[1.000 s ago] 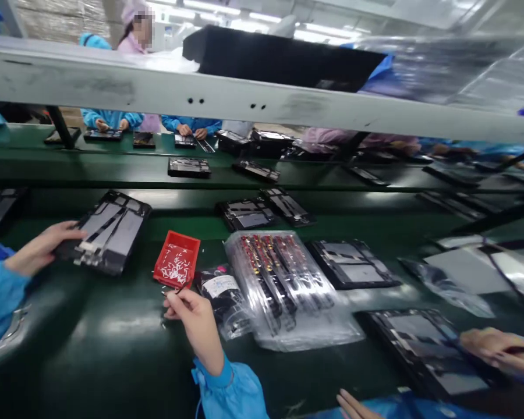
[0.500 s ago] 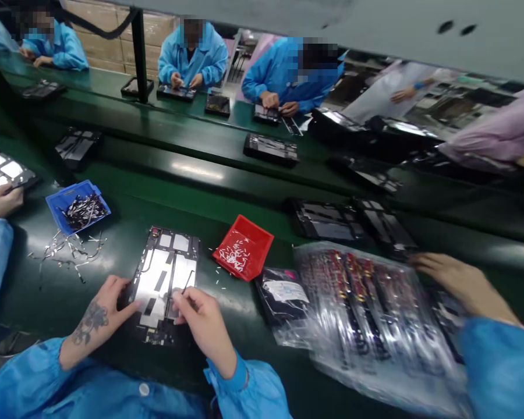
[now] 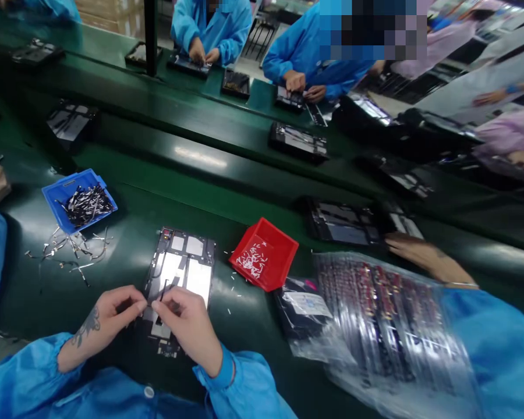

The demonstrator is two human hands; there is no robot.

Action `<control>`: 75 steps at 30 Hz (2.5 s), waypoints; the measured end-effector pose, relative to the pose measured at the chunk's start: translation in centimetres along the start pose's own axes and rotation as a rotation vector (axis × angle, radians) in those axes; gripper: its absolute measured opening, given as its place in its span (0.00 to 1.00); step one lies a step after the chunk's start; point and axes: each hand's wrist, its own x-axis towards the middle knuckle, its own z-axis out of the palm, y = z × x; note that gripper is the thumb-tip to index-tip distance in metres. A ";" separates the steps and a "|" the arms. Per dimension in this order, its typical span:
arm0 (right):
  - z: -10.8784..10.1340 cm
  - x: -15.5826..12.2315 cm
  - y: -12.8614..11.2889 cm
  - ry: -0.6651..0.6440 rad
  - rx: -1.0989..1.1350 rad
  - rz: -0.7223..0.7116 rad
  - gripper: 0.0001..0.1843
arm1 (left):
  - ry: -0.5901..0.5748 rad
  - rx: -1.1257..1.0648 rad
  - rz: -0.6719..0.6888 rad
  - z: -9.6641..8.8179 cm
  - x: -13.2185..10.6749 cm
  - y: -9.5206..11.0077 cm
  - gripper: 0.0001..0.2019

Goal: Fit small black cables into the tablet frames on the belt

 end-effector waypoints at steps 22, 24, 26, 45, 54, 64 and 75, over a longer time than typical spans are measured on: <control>-0.1 4.9 0.6 0.054 -0.405 -0.008 0.14 | 0.058 -0.042 -0.176 -0.3 3.5 -4.2 0.15; 0.1 4.9 0.7 0.060 -0.442 -0.028 0.13 | 0.061 -0.026 -0.163 -0.3 3.6 -3.9 0.15; 0.2 4.9 0.8 0.056 -0.457 -0.039 0.13 | 0.057 -0.018 -0.156 -0.3 3.7 -3.6 0.14; 0.5 5.5 1.0 -0.020 0.002 0.006 0.08 | 0.089 -0.017 -0.090 0.2 4.8 -2.9 0.06; -1.1 5.8 1.2 0.225 -0.388 -0.233 0.06 | 0.023 0.047 0.246 -0.1 4.3 -3.5 0.16; -0.8 6.3 1.8 0.232 -0.365 -0.231 0.03 | -0.018 0.191 0.321 -0.2 4.1 -3.9 0.20; -0.7 6.4 2.2 0.234 -0.411 -0.239 0.03 | -0.013 0.216 0.320 -0.1 4.1 -3.5 0.20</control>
